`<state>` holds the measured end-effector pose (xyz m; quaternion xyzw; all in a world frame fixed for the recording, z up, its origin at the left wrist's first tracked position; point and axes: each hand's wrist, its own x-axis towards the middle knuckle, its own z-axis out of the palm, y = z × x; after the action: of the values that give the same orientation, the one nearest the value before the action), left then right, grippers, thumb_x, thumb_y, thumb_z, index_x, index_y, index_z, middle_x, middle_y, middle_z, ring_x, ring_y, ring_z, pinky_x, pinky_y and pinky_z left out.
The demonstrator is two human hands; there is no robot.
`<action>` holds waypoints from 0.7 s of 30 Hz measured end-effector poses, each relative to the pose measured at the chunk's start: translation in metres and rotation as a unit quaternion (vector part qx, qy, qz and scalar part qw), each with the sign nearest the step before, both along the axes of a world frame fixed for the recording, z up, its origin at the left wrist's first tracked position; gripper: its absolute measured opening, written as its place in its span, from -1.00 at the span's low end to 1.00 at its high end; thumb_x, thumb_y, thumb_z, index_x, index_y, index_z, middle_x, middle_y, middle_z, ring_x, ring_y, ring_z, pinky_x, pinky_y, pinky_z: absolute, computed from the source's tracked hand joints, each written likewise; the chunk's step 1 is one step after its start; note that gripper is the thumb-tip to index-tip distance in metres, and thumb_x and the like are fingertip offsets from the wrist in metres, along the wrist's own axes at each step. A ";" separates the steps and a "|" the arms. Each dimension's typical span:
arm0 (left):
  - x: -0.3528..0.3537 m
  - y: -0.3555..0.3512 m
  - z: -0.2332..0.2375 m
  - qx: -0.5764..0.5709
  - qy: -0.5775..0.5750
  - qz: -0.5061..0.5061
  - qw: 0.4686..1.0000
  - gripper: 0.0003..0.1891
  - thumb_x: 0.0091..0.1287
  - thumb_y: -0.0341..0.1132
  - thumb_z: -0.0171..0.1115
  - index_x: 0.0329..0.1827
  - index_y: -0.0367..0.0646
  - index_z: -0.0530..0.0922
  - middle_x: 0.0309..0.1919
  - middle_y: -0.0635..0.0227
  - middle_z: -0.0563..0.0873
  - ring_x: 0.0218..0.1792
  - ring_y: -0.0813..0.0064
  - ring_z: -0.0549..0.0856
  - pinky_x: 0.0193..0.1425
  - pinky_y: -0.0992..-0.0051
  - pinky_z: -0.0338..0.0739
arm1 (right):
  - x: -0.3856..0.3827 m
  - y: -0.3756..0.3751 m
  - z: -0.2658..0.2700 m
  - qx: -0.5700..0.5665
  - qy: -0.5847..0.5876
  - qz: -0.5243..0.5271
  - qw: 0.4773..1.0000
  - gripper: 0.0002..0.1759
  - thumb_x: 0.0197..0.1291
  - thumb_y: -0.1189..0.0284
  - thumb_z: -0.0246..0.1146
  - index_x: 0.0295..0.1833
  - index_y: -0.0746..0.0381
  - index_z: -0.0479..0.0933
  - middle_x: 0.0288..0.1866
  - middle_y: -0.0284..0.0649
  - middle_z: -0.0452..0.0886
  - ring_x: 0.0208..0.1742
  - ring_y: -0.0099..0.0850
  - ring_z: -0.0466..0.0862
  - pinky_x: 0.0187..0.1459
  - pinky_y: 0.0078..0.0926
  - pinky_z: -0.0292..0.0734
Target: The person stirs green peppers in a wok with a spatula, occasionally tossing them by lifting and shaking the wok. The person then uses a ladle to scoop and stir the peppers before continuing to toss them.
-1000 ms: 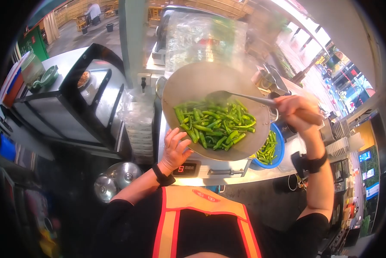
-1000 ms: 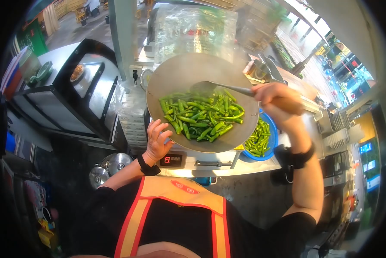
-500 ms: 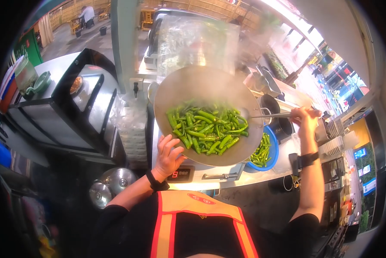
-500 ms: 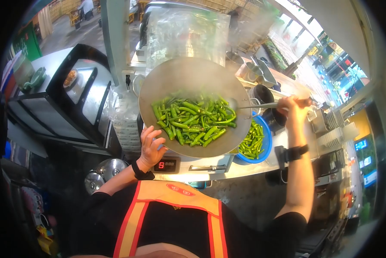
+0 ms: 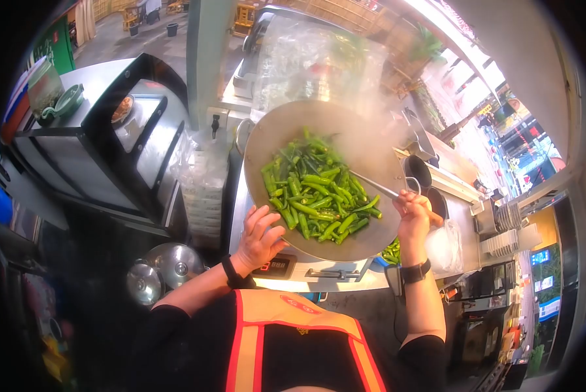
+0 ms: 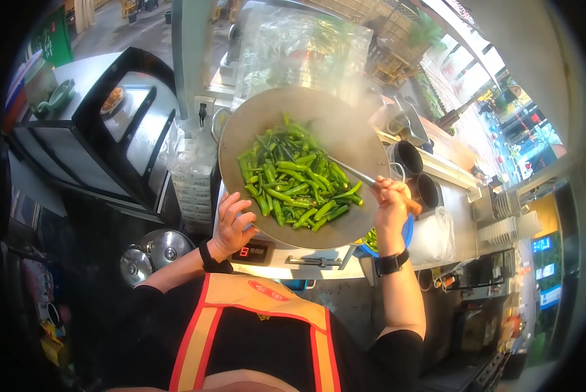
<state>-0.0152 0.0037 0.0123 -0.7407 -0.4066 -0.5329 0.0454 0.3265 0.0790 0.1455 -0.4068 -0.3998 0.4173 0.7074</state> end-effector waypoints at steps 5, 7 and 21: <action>0.000 0.000 0.002 0.001 -0.002 0.003 1.000 -0.71 0.11 -0.21 0.42 -0.15 -0.03 0.57 0.11 0.25 0.56 0.30 0.04 0.40 0.45 -0.02 0.22 | -0.045 -0.052 0.022 0.166 -0.157 0.085 0.970 -0.83 -0.10 0.74 0.14 -0.37 0.27 0.42 -0.31 -0.18 0.55 -0.06 -0.21 0.60 0.23 -0.13 0.46; 0.001 0.000 0.002 0.005 -0.004 0.005 1.000 -0.71 0.11 -0.22 0.42 -0.14 -0.03 0.57 0.11 0.25 0.55 0.30 0.04 0.40 0.45 -0.02 0.22 | -0.049 -0.071 0.030 0.187 -0.196 0.088 0.959 -0.85 -0.08 0.72 0.16 -0.38 0.28 0.41 -0.34 -0.20 0.54 -0.09 -0.22 0.60 0.19 -0.14 0.48; 0.003 0.001 0.003 0.016 -0.007 0.006 1.000 -0.66 0.08 -0.26 0.43 -0.10 -0.05 0.54 0.12 0.22 0.53 0.31 0.03 0.40 0.45 -0.03 0.20 | -0.072 -0.193 0.079 0.336 -0.566 0.110 0.745 -0.84 -0.13 0.70 0.22 -0.46 0.22 0.44 -0.49 -0.25 0.61 -0.31 -0.16 0.72 -0.08 -0.18 0.69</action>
<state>-0.0125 0.0044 0.0150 -0.7337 -0.4029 -0.5441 0.0574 0.2542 -0.1136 0.2241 -0.2576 -0.8831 0.0240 0.3914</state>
